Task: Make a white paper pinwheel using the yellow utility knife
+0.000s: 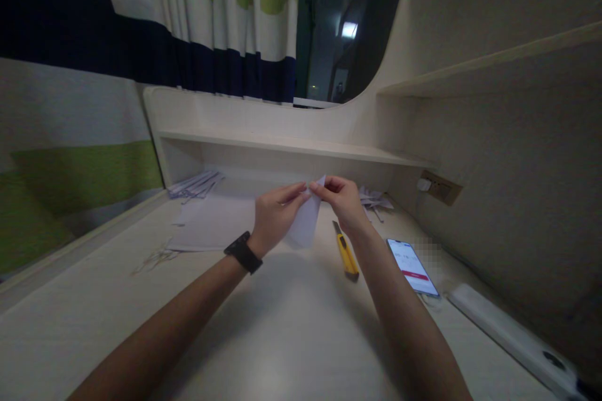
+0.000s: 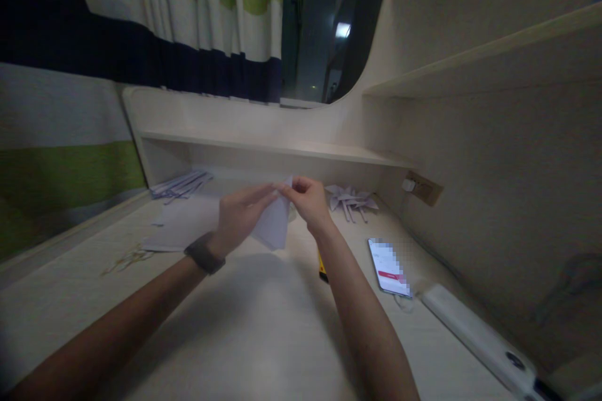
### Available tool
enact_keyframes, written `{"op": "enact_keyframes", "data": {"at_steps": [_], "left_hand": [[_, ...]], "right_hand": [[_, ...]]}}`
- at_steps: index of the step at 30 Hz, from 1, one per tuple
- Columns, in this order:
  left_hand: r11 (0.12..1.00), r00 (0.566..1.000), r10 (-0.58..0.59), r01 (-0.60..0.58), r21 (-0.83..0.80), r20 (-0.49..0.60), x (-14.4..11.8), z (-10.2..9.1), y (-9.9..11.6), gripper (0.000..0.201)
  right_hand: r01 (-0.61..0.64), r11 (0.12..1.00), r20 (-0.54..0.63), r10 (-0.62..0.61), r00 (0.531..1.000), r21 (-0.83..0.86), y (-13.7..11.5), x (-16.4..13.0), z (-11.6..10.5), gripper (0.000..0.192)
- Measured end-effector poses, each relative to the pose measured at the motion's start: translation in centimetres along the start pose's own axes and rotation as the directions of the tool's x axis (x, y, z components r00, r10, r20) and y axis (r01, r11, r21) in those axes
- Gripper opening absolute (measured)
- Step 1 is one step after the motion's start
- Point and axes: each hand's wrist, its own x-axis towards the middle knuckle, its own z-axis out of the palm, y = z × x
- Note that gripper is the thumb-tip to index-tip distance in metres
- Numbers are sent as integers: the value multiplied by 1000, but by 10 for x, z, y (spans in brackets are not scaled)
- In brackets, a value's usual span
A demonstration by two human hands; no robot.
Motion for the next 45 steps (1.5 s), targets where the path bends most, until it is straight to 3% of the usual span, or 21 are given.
{"op": "enact_keyframes", "data": {"at_steps": [8, 13, 23, 30, 38, 45], "left_hand": [[981, 982, 185, -182, -72, 43, 12, 0, 9, 20], [979, 978, 203, -203, -6, 40, 13, -5, 11, 23], [976, 973, 219, -216, -40, 78, 17, -6, 7, 21], [987, 994, 96, -89, -133, 46, 15, -2, 3, 21], [953, 995, -50, 74, -294, 89, 15, -2, 5, 21], [961, 996, -17, 41, -272, 89, 14, -2, 4, 21]], "right_hand": [[29, 999, -9, -28, 1000, 33, -11, -3, -3, 26], [63, 998, -89, -62, 994, 5, -16, -4, 1, 27], [14, 998, -100, -7, 995, 67, -9, -4, 2, 28], [10, 995, -92, -1, 996, 97, -6, -3, 3, 25], [56, 993, -85, -47, 995, 108, -9, -4, 1, 23], [84, 993, -125, -74, 989, 77, -11, -3, 2, 25]]}}
